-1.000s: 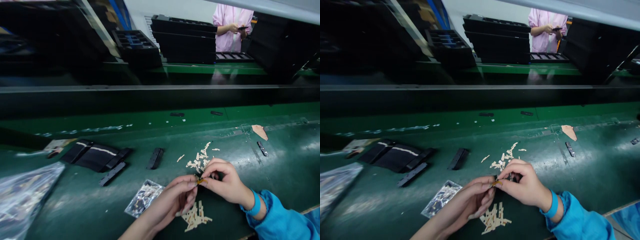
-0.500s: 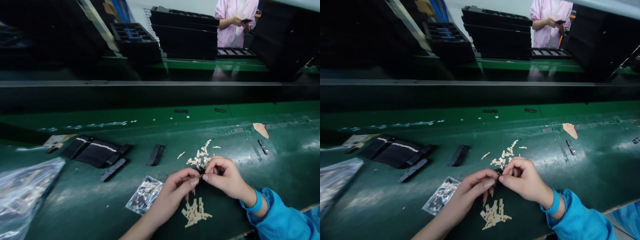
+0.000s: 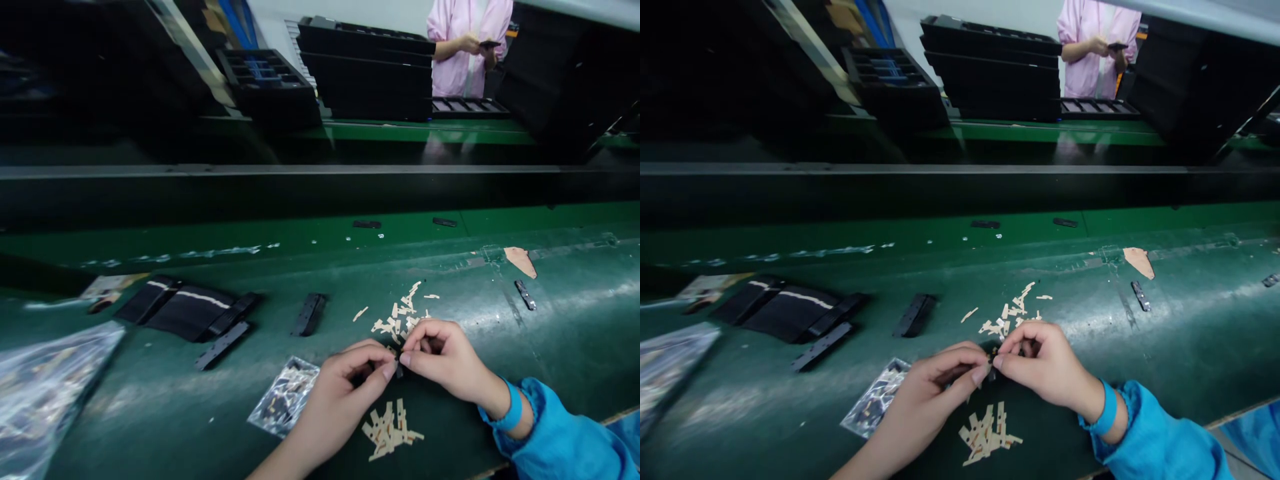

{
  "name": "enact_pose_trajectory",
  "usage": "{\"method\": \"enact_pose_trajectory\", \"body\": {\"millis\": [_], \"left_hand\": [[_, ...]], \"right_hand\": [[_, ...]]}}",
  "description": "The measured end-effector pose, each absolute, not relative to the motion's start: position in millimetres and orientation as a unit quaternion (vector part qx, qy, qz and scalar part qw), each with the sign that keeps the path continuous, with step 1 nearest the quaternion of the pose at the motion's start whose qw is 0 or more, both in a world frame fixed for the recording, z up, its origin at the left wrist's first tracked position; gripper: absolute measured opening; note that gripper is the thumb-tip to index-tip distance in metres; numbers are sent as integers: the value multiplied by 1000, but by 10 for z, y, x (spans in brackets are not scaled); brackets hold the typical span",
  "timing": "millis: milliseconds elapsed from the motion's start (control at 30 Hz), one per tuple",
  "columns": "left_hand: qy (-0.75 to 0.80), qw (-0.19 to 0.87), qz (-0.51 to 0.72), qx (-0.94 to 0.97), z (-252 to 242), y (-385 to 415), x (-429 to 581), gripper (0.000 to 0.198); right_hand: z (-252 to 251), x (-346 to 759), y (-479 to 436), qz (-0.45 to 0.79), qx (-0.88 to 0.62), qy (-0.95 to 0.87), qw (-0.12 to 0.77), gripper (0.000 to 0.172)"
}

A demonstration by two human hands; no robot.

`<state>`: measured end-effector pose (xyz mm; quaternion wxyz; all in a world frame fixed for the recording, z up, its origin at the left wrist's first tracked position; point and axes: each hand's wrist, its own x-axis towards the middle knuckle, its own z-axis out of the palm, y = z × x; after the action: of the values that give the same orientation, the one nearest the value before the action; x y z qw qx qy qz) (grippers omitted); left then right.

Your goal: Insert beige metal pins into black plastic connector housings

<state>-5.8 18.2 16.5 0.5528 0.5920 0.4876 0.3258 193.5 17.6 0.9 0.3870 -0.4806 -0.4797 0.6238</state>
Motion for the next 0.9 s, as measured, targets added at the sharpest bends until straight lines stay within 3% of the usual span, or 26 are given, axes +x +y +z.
{"method": "enact_pose_trajectory", "body": {"millis": [267,500,667,900], "left_hand": [[492,544,315,602,160,179,-61,16],[517,579,310,549,140,196,-51,14],[483,636,313,515,107,235,-79,22],[483,690,283,459,47,247,-86,42]], "right_hand": [[4,1931,181,629,-489,-468,383,25],[1,1918,174,608,-504,-465,400,22],[-35,1914,156,662,-473,-446,373,22],[-17,1883,220,743,-444,-361,346,41]]}}
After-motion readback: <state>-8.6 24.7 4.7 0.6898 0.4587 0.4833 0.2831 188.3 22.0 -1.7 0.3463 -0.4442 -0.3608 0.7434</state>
